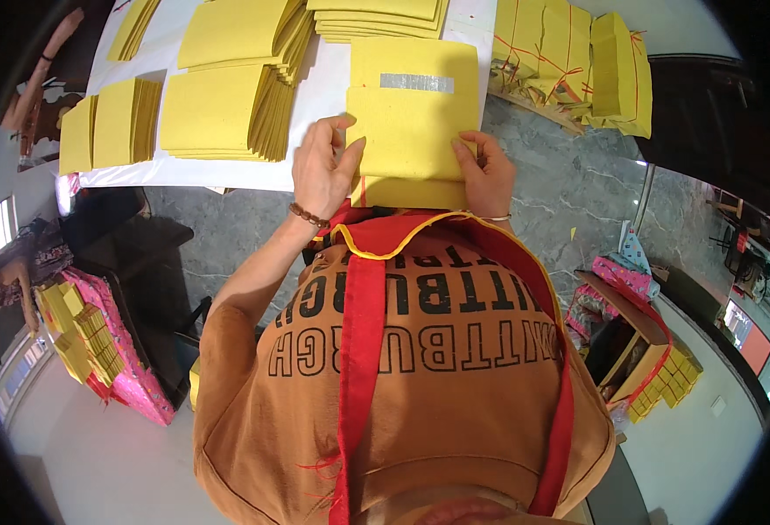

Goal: Folding and stacking bundles of yellow joss paper.

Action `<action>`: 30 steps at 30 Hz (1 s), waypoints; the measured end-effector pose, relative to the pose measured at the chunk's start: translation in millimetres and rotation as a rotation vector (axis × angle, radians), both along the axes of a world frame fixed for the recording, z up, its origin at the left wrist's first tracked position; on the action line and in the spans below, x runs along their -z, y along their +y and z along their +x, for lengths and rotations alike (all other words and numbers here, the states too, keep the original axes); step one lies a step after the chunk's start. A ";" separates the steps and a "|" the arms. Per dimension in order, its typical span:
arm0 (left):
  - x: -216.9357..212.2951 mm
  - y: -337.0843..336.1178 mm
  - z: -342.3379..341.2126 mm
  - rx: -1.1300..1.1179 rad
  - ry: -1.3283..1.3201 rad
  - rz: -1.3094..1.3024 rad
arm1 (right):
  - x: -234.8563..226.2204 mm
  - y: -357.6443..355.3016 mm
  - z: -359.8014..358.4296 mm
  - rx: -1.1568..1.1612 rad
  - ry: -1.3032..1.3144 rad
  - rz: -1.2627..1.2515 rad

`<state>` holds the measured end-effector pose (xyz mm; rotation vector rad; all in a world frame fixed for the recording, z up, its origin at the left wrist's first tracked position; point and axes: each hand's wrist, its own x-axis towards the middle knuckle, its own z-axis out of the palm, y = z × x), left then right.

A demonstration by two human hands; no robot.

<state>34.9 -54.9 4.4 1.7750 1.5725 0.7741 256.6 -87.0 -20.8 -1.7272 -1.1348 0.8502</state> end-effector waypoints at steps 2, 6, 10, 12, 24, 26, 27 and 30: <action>-21.6 3.5 12.2 0.056 0.200 0.246 | -0.1 -0.3 0.4 -0.003 -0.029 0.004; -17.8 9.1 49.2 0.405 0.359 0.473 | 7.0 -0.5 0.6 0.013 0.014 0.036; 6.0 9.5 62.2 0.464 0.436 0.390 | -1.6 -0.6 0.9 -0.022 -0.043 -0.003; 11.2 8.6 60.9 0.455 0.504 0.381 | -6.0 -0.9 1.4 -0.057 -0.085 -0.022; 24.0 15.3 40.0 0.354 0.090 0.104 | 3.6 3.3 -35.7 -0.629 -0.661 0.403; 21.5 10.0 33.4 0.187 -1.057 -0.188 | 3.7 4.5 -37.9 -0.685 -0.856 0.231; 18.6 12.6 31.1 0.196 -1.051 -0.235 | -5.7 5.6 -39.8 -0.712 -0.923 0.242; 3.1 16.8 17.6 0.421 -0.072 0.252 | -0.5 5.4 -42.2 -0.687 -1.007 0.262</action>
